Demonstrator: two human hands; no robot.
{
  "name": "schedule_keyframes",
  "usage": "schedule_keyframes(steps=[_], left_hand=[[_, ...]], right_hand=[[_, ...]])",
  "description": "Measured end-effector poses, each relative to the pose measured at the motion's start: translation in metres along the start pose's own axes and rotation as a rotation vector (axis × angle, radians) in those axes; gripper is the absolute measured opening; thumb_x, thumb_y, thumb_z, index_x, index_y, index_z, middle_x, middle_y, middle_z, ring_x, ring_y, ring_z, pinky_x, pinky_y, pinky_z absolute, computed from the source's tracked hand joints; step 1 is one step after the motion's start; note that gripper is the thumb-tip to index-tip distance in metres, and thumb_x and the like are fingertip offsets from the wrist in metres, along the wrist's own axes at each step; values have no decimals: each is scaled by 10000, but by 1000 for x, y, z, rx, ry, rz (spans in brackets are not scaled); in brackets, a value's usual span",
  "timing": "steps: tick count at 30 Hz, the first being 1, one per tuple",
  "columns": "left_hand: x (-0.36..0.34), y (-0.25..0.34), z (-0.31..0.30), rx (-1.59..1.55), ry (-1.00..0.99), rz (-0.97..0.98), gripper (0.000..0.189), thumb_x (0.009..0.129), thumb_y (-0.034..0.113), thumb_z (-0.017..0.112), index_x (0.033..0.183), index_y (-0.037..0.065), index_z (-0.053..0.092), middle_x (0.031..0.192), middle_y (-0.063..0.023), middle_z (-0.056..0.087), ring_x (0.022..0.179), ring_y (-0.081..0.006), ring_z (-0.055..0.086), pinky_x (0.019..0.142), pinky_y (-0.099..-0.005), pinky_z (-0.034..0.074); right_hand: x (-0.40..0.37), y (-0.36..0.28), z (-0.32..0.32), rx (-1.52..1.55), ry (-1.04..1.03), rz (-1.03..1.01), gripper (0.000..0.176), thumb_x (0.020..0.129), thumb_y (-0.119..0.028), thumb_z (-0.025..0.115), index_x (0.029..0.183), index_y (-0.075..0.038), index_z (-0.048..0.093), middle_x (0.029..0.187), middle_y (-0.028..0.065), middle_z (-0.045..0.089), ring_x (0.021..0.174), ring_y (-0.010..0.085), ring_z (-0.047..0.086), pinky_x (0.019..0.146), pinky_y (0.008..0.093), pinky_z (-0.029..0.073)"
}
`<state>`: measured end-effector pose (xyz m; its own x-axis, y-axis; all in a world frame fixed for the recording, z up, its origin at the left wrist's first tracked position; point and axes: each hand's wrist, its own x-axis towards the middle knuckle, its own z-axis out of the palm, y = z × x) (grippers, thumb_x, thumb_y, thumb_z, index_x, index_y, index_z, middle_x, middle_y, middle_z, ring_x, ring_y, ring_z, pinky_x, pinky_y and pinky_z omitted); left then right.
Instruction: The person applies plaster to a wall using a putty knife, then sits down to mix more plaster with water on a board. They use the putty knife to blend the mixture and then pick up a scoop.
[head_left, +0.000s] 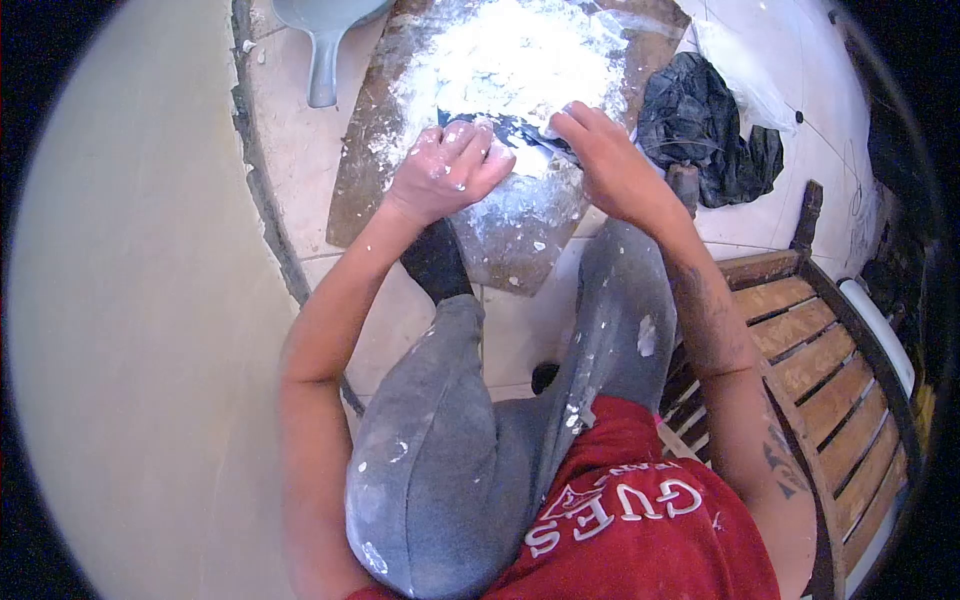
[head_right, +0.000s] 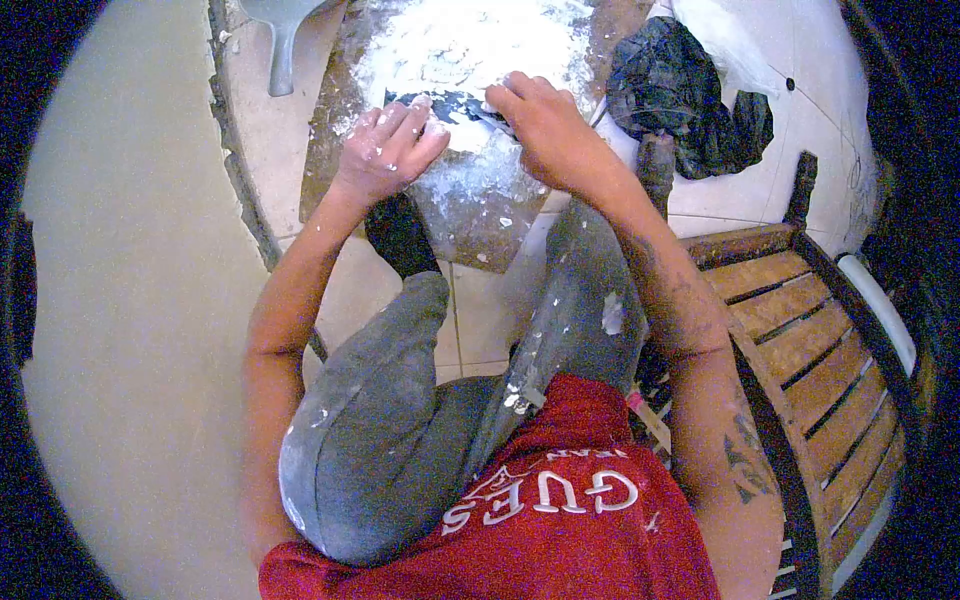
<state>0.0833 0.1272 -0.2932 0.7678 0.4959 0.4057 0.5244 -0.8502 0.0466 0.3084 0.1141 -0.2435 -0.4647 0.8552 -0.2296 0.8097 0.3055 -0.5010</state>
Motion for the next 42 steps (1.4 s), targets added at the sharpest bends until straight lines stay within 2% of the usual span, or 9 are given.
schedule_keyframes(steps=[8, 12, 16, 21, 24, 27, 32, 38, 42], left_hand=[[-10, -13, 10, 33, 65, 60, 86, 709, 183, 568, 720, 153, 488, 828, -67, 602, 711, -158, 572, 517, -268, 420], [-19, -15, 19, 36, 46, 47, 94, 699, 175, 570, 697, 140, 483, 790, -63, 599, 712, -163, 573, 513, -268, 434], [-10, -14, 19, 25, 57, 64, 100, 682, 170, 577, 662, 132, 486, 757, -56, 595, 714, -161, 580, 514, -272, 444], [-13, -9, 18, -60, 99, 67, 90, 675, 150, 575, 651, 126, 492, 774, -62, 608, 704, -159, 589, 527, -274, 460], [-25, -4, 6, -54, 86, -58, 76, 641, 119, 595, 675, 114, 527, 812, -75, 623, 699, -169, 595, 560, -283, 478], [-65, 17, 2, -214, 107, -397, 99, 649, 54, 618, 736, 81, 579, 840, -97, 628, 704, -216, 604, 598, -320, 493], [-99, 89, -2, -806, 558, -1692, 238, 774, 11, 605, 984, -73, 532, 933, -145, 589, 856, -205, 563, 752, -313, 442], [-143, 122, 33, -701, 233, -1565, 343, 787, 122, 624, 1020, -94, 496, 986, -212, 558, 897, -295, 537, 808, -385, 402], [-131, 119, 32, -671, 306, -1520, 366, 786, 162, 627, 1023, -86, 498, 955, -224, 559, 875, -338, 532, 797, -412, 396]], right_hand=[[50, 62, 33, 1, 151, -34, 414, 659, 86, 456, 1066, 22, 423, 991, 216, 476, 947, 412, 479, 830, 458, 400], [35, 26, 13, 115, 100, -122, 425, 646, 77, 469, 1063, 8, 421, 980, 207, 477, 947, 400, 483, 822, 463, 401], [27, -4, 30, 36, -23, 29, 405, 659, 58, 499, 1050, -19, 430, 996, 179, 479, 941, 386, 501, 789, 483, 418], [46, 21, 52, 36, 57, 40, 411, 655, 95, 460, 1054, 14, 408, 962, 211, 475, 926, 407, 476, 782, 453, 395], [53, 35, 47, -74, 133, 23, 344, 695, 16, 511, 1026, -44, 442, 957, 169, 495, 918, 373, 513, 727, 490, 436], [48, 27, 55, -264, 160, 73, 252, 736, -39, 495, 988, -54, 476, 928, 146, 499, 874, 340, 522, 667, 468, 432], [22, 8, 112, -305, 232, -104, 151, 776, -146, 474, 904, -110, 546, 854, 68, 489, 827, 231, 487, 674, 394, 353], [49, 12, 133, -443, 357, -28, 185, 756, -167, 514, 927, -154, 583, 843, 28, 493, 810, 195, 481, 660, 380, 326], [60, 7, 119, -399, 316, 26, 200, 761, -160, 514, 952, -144, 574, 858, 43, 509, 829, 209, 504, 666, 385, 361]])
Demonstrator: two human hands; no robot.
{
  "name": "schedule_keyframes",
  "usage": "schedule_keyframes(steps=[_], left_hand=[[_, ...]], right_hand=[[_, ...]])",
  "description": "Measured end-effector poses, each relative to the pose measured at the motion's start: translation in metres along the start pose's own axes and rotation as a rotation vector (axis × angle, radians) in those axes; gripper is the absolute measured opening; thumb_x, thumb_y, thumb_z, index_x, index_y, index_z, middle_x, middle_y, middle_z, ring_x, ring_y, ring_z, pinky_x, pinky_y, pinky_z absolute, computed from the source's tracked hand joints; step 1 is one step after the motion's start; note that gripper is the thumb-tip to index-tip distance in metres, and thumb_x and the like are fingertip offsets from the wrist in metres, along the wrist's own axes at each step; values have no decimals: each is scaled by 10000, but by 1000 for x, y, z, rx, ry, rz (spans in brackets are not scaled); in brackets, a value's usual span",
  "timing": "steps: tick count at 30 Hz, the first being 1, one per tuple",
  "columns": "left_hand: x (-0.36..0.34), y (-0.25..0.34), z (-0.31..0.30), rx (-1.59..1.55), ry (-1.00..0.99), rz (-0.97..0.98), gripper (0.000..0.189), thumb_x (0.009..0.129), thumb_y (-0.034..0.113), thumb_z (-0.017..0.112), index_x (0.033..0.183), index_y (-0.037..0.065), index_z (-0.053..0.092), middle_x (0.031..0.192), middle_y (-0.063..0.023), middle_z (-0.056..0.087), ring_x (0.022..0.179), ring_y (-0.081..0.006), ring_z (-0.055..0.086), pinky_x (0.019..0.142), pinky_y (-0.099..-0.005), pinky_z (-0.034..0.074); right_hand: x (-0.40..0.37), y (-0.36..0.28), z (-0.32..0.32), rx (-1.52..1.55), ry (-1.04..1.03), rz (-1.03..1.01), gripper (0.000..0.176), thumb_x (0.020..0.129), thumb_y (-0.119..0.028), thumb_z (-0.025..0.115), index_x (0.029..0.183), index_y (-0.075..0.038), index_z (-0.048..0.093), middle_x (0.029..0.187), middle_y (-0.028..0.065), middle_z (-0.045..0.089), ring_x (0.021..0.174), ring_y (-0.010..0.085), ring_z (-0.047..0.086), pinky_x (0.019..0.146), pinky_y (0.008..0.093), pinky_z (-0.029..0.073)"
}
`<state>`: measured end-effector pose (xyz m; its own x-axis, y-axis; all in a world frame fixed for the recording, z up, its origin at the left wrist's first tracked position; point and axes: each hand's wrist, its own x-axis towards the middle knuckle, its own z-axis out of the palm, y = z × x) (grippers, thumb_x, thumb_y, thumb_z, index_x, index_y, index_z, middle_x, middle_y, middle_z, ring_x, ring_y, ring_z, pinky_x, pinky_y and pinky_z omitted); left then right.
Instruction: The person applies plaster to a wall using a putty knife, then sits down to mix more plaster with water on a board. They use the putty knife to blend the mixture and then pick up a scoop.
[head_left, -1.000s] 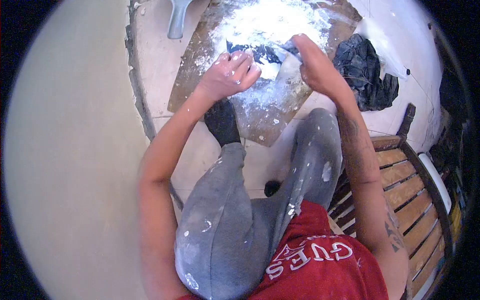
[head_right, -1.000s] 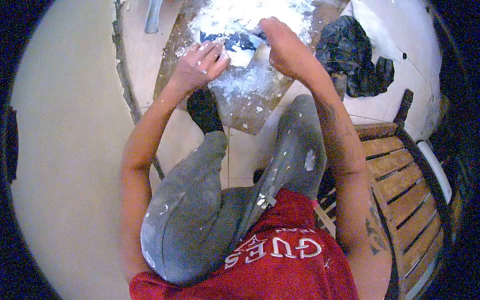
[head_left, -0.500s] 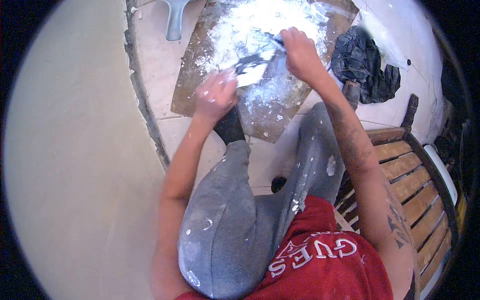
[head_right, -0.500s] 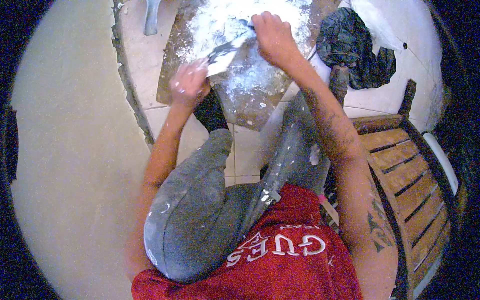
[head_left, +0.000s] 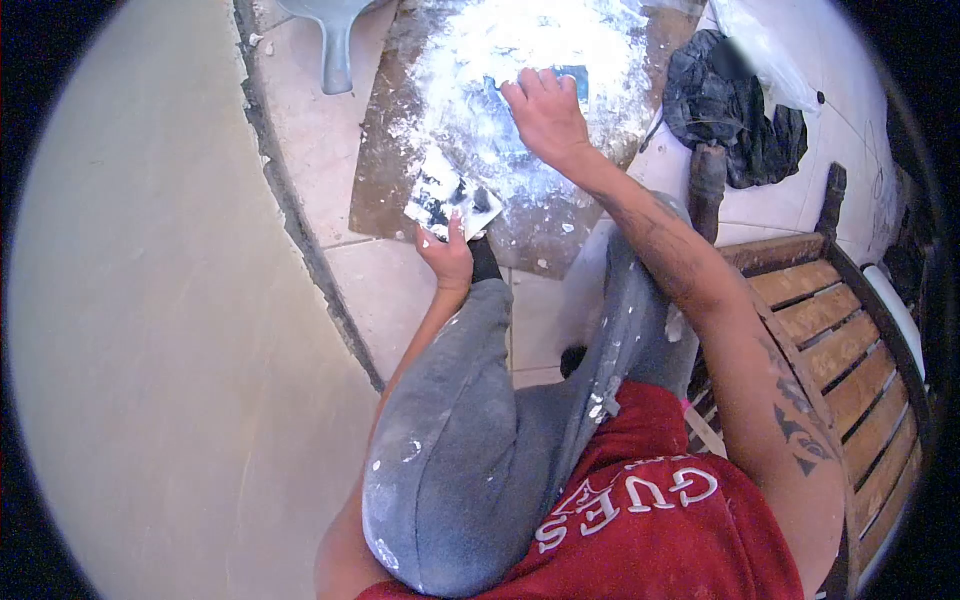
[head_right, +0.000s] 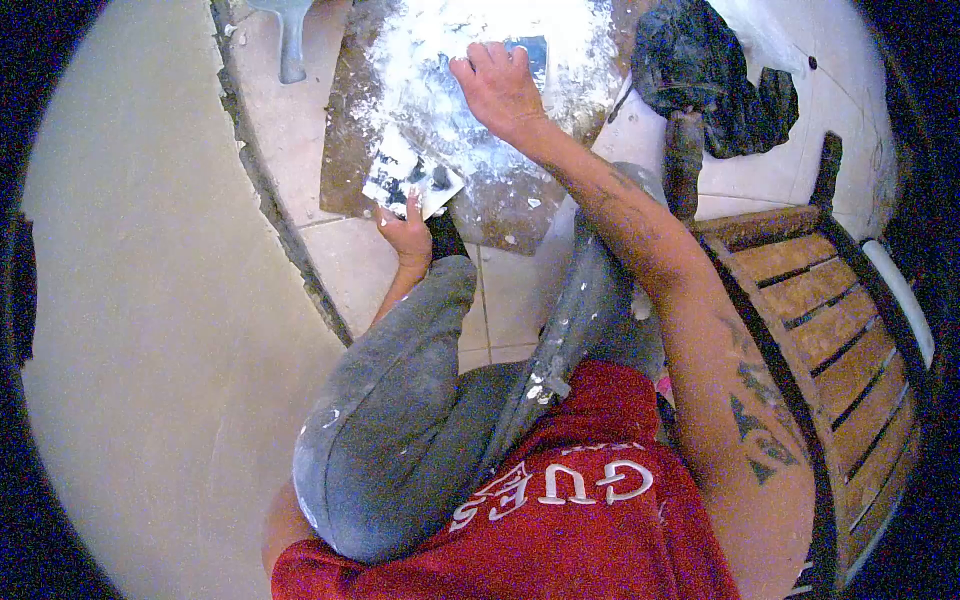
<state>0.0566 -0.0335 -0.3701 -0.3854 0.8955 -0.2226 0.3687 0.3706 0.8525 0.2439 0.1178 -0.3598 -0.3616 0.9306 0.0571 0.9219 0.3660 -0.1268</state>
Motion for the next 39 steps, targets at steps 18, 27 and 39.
schedule_keyframes(steps=[18, 27, 39], left_hand=[[-1, -2, 1, 75, 18, 52, 311, 766, 124, 645, 1002, -45, 533, 902, -188, 601, 813, -327, 578, 734, -390, 434], [-1, -2, -3, 129, -22, 49, 306, 768, 160, 652, 970, -41, 539, 872, -192, 612, 777, -352, 591, 687, -396, 448], [-1, -5, 1, 36, 17, 55, 327, 766, 151, 651, 998, -44, 530, 867, -198, 606, 774, -354, 584, 705, -400, 443]], right_hand=[[61, 79, -38, 137, -214, -205, 376, 684, 58, 514, 1048, -34, 500, 966, 152, 538, 921, 334, 530, 784, 421, 443], [54, 67, -75, 62, -146, -200, 302, 702, 42, 492, 988, -54, 503, 909, 125, 533, 899, 322, 528, 736, 424, 448], [60, 73, -59, 30, -180, -233, 235, 743, -10, 479, 968, -66, 515, 902, 116, 540, 878, 314, 541, 731, 422, 445]])
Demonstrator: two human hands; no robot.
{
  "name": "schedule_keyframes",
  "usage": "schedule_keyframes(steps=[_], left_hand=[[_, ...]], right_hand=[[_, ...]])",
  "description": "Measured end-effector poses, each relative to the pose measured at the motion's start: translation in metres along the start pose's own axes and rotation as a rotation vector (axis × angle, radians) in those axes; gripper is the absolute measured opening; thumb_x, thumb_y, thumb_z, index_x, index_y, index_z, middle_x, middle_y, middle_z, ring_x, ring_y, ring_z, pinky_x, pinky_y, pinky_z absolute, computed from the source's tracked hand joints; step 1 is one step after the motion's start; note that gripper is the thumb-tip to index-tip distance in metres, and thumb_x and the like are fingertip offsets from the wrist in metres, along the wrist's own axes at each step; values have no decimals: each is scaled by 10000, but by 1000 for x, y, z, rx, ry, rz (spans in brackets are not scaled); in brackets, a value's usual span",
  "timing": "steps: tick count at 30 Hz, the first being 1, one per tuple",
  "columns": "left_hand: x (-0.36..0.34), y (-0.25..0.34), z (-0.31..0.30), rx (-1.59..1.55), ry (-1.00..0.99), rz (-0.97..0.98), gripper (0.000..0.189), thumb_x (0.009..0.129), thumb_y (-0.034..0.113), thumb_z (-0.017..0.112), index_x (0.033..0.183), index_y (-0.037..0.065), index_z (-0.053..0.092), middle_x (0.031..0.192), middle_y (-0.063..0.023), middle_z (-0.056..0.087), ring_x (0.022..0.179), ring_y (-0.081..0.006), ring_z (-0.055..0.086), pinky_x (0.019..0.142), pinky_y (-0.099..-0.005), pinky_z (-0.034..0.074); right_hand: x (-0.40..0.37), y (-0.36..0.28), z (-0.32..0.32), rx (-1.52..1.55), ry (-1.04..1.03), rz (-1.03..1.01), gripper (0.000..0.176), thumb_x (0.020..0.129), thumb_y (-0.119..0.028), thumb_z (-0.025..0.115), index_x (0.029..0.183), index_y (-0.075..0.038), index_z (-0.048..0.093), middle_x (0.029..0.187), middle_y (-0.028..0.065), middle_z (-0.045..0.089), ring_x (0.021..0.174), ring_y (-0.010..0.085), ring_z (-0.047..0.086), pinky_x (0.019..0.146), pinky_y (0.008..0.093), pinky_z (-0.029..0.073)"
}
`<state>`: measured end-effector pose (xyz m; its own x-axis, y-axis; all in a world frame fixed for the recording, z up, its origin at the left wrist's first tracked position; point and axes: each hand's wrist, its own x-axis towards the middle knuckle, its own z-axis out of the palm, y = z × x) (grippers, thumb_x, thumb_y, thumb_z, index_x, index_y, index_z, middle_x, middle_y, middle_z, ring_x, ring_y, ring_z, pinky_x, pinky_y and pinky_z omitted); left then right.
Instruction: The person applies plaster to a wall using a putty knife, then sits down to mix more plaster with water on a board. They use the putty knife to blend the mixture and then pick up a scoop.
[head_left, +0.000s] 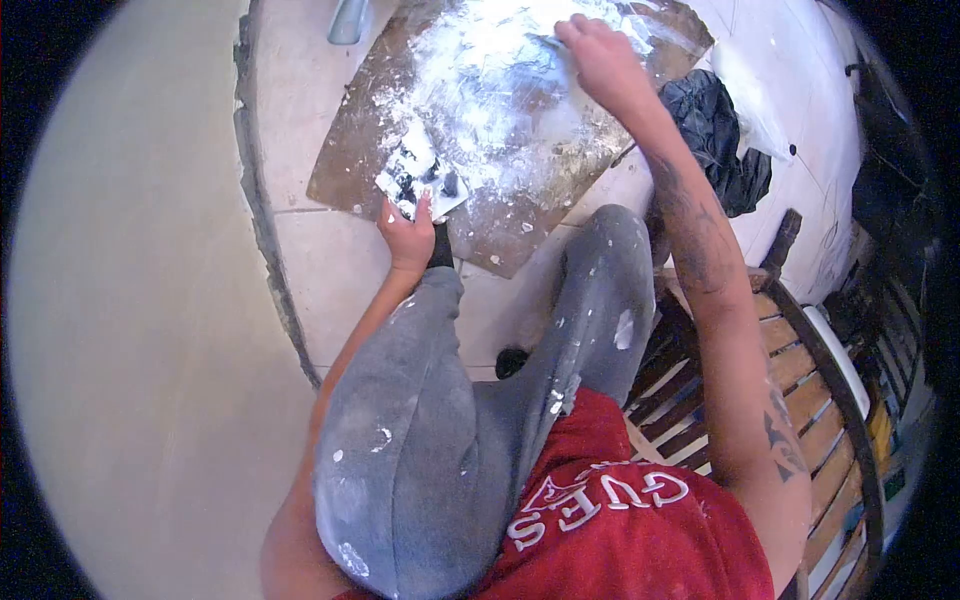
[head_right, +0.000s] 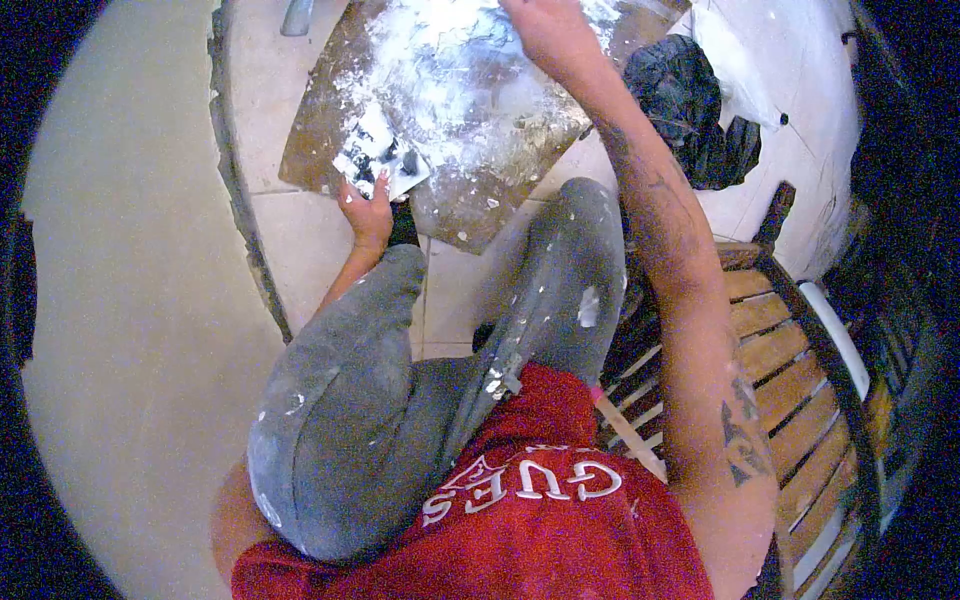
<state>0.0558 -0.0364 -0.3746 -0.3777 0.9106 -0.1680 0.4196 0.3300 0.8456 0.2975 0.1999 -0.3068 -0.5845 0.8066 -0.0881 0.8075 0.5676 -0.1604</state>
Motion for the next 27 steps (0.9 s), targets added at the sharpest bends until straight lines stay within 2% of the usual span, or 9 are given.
schedule_keyframes(steps=[2, 4, 7, 10, 13, 17, 20, 24, 27], left_hand=[[4, 5, -1, -22, -4, 14, 331, 766, 146, 646, 1007, -47, 526, 877, -199, 604, 780, -351, 583, 705, -399, 444], [4, 0, 1, -15, -11, 24, 336, 767, 146, 644, 1010, -52, 523, 885, -199, 601, 786, -347, 582, 704, -399, 444], [4, -7, 4, 18, -21, -46, 358, 769, 172, 647, 1013, -58, 522, 897, -206, 596, 811, -361, 566, 742, -415, 421], [-8, -7, -2, 57, -29, -62, 374, 775, 205, 644, 1013, -56, 522, 901, -207, 594, 821, -370, 556, 753, -424, 408], [1, -8, 2, 72, -19, -22, 368, 776, 206, 645, 1010, -52, 526, 902, -199, 601, 821, -366, 565, 750, -423, 413], [2, -2, 3, 29, 8, 4, 342, 769, 168, 647, 1005, -50, 531, 892, -193, 611, 806, -357, 581, 733, -412, 431], [-2, 5, -1, 103, 9, 39, 331, 767, 152, 646, 1006, -47, 533, 888, -190, 614, 801, -356, 585, 727, -407, 436], [3, 0, 1, 18, -2, 22, 347, 770, 163, 641, 1020, -49, 527, 891, -192, 611, 799, -360, 582, 729, -411, 434], [-1, -9, 3, 21, -11, -19, 399, 774, 194, 643, 1051, -61, 510, 914, -203, 603, 822, -367, 568, 754, -417, 421]], right_hand=[[-8, -1, 34, -34, -35, -24, 201, 789, -57, 475, 986, -61, 516, 927, 103, 553, 865, 298, 547, 729, 425, 444], [-16, -12, 31, -64, 9, -32, 230, 788, -44, 463, 1009, -67, 522, 949, 107, 558, 887, 298, 549, 738, 429, 442], [-4, -3, 7, -77, -139, 57, 254, 780, -28, 461, 1021, -68, 529, 961, 114, 560, 910, 298, 552, 747, 428, 443], [5, 1, -5, -90, -11, -8, 233, 775, -27, 467, 995, -65, 534, 958, 116, 562, 914, 294, 557, 745, 421, 447], [1, -6, 22, -59, -100, 17, 216, 781, -45, 473, 987, -70, 531, 946, 120, 559, 916, 297, 552, 744, 421, 440], [-16, 2, 30, -16, 139, -52, 256, 753, -12, 496, 1000, -66, 533, 948, 111, 554, 949, 291, 535, 763, 427, 414], [1, 2, -9, -79, -93, 17, 300, 745, 3, 485, 1031, -72, 536, 992, 104, 560, 978, 285, 532, 776, 426, 413], [11, 9, 16, -71, 143, -40, 264, 767, -13, 449, 1011, -69, 535, 966, 91, 552, 968, 267, 530, 770, 422, 411], [-1, -2, 32, -56, -25, -12, 238, 777, -24, 451, 997, -70, 530, 955, 85, 538, 961, 258, 524, 781, 410, 405]])
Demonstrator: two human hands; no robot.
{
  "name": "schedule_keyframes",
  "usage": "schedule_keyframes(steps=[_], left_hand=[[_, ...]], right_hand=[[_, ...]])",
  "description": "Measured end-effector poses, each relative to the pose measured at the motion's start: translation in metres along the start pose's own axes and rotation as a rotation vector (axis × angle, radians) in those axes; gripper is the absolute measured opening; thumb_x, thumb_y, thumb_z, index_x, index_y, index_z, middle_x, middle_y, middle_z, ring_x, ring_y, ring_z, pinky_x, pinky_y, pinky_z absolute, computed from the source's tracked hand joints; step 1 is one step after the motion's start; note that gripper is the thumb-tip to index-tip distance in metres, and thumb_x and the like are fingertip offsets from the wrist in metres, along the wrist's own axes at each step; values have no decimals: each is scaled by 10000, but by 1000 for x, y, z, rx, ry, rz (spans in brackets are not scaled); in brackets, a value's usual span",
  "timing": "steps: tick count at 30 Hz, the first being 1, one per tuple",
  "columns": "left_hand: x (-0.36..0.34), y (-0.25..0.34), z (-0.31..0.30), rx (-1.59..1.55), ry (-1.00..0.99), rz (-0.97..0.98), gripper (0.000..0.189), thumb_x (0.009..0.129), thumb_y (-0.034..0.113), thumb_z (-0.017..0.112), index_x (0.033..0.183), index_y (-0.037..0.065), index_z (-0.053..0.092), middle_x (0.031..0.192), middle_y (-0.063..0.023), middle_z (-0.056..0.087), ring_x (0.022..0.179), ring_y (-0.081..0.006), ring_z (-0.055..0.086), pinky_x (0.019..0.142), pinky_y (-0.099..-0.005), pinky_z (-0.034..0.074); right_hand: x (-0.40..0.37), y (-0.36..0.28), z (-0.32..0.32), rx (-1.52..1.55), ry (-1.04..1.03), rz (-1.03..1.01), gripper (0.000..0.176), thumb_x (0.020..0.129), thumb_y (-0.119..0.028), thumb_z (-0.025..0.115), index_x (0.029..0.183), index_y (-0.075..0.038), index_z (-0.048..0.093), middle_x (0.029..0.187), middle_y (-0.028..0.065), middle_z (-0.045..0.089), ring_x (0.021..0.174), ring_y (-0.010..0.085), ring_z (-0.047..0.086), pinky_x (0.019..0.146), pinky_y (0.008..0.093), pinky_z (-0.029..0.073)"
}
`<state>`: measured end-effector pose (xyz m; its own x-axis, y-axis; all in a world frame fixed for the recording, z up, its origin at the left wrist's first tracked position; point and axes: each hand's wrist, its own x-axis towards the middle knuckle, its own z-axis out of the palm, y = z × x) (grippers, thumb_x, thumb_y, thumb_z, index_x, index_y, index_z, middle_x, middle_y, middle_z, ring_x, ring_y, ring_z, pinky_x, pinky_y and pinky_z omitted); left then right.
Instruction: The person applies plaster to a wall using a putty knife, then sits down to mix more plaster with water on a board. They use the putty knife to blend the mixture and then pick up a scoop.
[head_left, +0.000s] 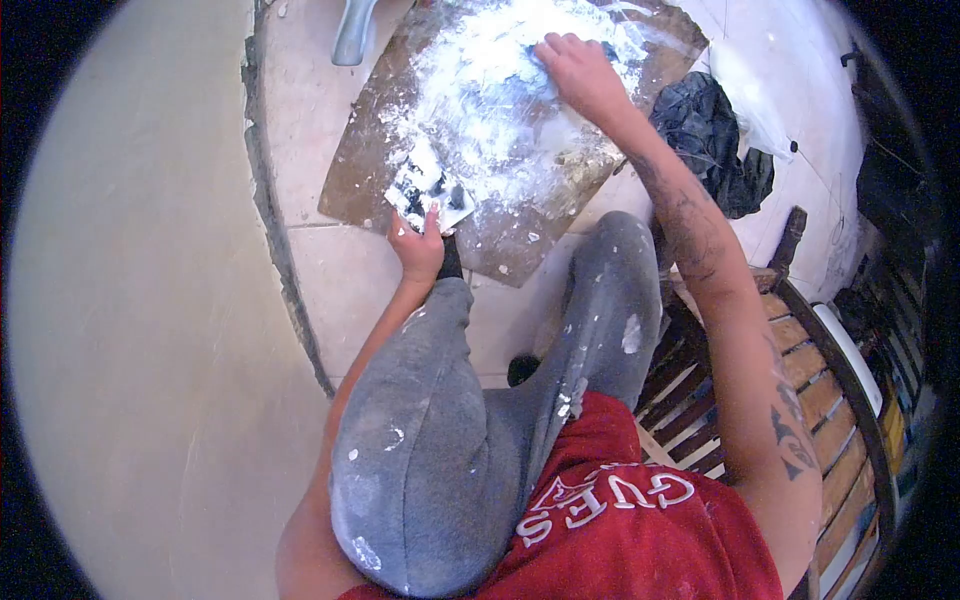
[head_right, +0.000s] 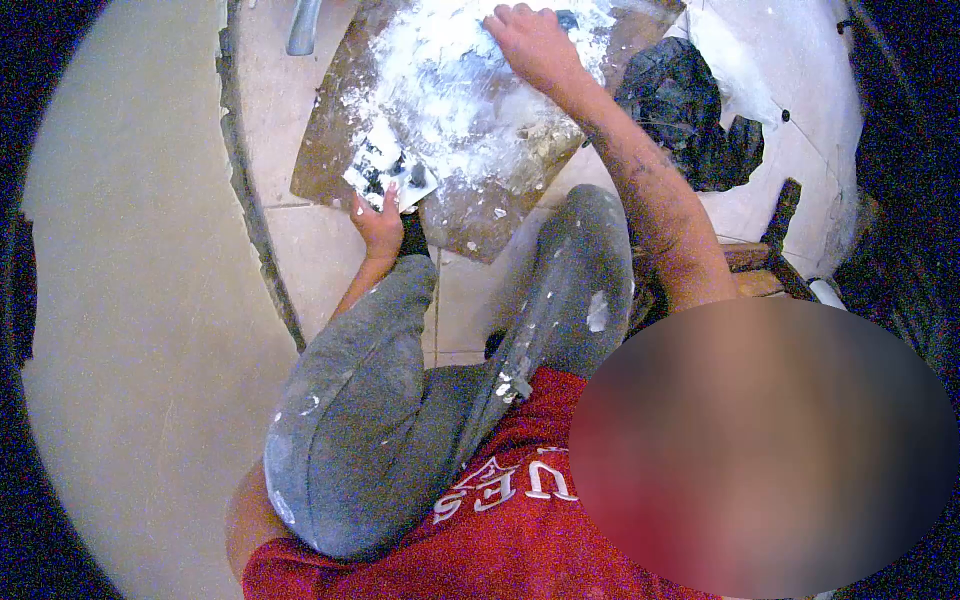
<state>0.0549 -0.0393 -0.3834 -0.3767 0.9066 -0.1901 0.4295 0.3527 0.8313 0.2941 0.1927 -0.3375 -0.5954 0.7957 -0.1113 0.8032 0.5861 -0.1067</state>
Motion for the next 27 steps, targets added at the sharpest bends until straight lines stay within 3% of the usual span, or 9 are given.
schedule_keyframes(steps=[3, 7, 14, 18, 20, 23, 24, 25, 27], left_hand=[[-4, -5, 0, 73, -3, -24, 466, 775, 229, 646, 1089, -77, 487, 955, -221, 588, 861, -372, 546, 790, -422, 400], [-5, -10, 3, 192, 10, -63, 532, 772, 256, 650, 1124, -95, 459, 997, -234, 571, 903, -372, 522, 821, -428, 375], [1, 3, -3, -37, -10, 13, 352, 772, 162, 647, 1027, -44, 520, 881, -198, 607, 785, -366, 577, 714, -415, 435], [2, 10, -3, -28, 15, 8, 334, 765, 143, 649, 1013, -44, 527, 889, -200, 609, 799, -358, 584, 719, -410, 441], [3, 16, -7, -101, -25, -47, 325, 766, 138, 644, 1008, -48, 530, 897, -203, 609, 810, -356, 585, 726, -408, 443], [13, 39, -16, -63, -83, 49, 307, 766, 129, 641, 998, -48, 541, 876, -201, 613, 792, -351, 589, 718, -404, 450], [19, 35, -10, -92, -35, 160, 291, 767, 121, 634, 991, -47, 553, 855, -195, 618, 775, -351, 594, 714, -400, 457], [27, 64, -18, 0, -103, 67, 308, 765, 126, 636, 1008, -46, 558, 856, -190, 627, 779, -345, 606, 711, -387, 466], [57, 126, -25, -8, -246, 71, 380, 759, 173, 655, 1036, -61, 543, 849, -198, 635, 775, -338, 620, 716, -386, 477]], right_hand=[[-10, 2, -1, -23, 39, -77, 213, 779, -69, 478, 984, -77, 537, 948, 81, 554, 900, 263, 554, 688, 443, 451], [-8, 13, -18, -3, -51, -32, 231, 765, -32, 475, 984, -74, 539, 956, 89, 561, 925, 281, 561, 714, 454, 460], [7, 10, -11, 3, -30, 16, 211, 736, 10, 450, 937, -27, 503, 931, 129, 538, 929, 320, 538, 721, 433, 448], [-6, 13, -22, 47, -10, 33, 240, 739, -22, 505, 975, -45, 538, 941, 143, 563, 914, 321, 560, 735, 441, 469], [-17, 18, -26, 137, 17, 121, 290, 719, -24, 534, 1009, -39, 541, 959, 159, 569, 919, 341, 558, 761, 431, 468], [-29, 29, -25, 303, 112, 346, 337, 702, -53, 586, 1035, -16, 552, 955, 188, 593, 890, 370, 569, 773, 416, 469], [-33, 30, -25, 368, 109, 442, 343, 702, -71, 604, 1036, -6, 557, 942, 199, 602, 872, 375, 577, 767, 413, 472], [-35, 30, -25, 437, 103, 535, 353, 702, -89, 621, 1037, 4, 562, 929, 209, 612, 854, 381, 585, 761, 409, 474], [-35, 32, -24, 690, 42, 652, 333, 723, -155, 658, 995, 24, 588, 861, 221, 631, 794, 346, 620, 729, 389, 482]])
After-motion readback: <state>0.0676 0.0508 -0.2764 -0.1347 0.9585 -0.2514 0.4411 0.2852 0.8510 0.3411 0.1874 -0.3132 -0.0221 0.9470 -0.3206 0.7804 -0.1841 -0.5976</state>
